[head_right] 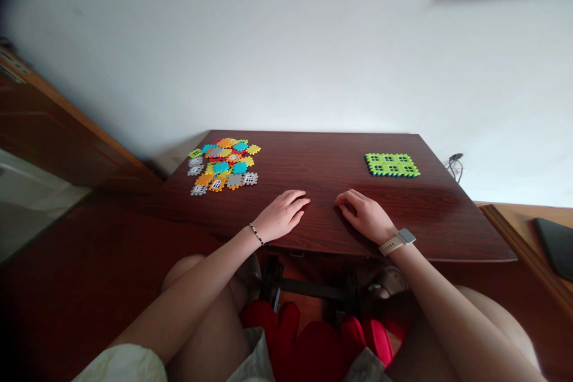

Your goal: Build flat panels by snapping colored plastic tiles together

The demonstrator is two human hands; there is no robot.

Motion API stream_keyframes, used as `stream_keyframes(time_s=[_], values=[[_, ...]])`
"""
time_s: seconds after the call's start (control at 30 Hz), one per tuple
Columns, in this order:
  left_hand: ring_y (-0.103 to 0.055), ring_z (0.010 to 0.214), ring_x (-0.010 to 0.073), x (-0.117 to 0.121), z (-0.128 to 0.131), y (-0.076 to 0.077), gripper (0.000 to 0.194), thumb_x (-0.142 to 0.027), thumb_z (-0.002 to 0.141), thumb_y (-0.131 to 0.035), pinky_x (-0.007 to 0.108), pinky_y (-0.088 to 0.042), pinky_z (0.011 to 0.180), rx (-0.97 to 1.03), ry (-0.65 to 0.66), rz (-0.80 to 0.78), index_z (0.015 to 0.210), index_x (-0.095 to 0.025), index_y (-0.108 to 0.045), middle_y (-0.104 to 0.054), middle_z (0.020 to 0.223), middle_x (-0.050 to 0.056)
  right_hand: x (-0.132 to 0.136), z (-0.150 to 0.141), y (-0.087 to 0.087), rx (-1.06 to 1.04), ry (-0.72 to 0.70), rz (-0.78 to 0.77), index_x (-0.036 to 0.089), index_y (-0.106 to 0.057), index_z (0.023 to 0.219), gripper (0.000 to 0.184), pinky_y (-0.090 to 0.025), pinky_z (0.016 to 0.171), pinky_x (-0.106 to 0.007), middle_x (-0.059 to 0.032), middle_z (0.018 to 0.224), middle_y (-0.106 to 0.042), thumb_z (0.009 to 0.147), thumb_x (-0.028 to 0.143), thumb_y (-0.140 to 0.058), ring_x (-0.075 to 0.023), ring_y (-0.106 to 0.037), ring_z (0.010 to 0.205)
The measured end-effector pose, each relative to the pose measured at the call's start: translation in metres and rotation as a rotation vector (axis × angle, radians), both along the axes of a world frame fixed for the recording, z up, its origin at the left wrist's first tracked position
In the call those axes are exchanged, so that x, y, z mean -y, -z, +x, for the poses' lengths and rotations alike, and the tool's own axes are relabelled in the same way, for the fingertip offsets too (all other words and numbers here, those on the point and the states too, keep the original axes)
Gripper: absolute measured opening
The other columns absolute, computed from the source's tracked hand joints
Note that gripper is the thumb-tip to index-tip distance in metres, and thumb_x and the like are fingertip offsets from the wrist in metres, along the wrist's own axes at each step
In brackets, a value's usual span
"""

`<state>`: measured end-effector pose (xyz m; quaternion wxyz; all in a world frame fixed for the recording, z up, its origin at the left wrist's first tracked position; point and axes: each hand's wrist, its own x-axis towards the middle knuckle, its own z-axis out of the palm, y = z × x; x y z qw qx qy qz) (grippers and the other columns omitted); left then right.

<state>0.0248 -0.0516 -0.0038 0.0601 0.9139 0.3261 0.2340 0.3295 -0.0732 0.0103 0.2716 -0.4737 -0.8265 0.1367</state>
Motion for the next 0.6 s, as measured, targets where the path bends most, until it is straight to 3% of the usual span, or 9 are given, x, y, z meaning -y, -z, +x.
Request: stream_keyframes(time_s=[0.6], values=[[-0.058, 0.143, 0.0292, -0.0032, -0.0022, 0.0004, 0.032, -0.021, 0.108, -0.056, 0.050, -0.050, 0.126, 0.014, 0.015, -0.024, 0.138, -0.018, -0.067, -0.061, 0.150, 0.016, 0.0011, -0.0001, -0.0024, 0.016, 0.004, -0.016, 0.025, -0.061, 0.100, 0.006, -0.052, 0.077, -0.036, -0.0056, 0.099, -0.069, 0.103, 0.026, -0.056, -0.0222, -0.066, 0.082]])
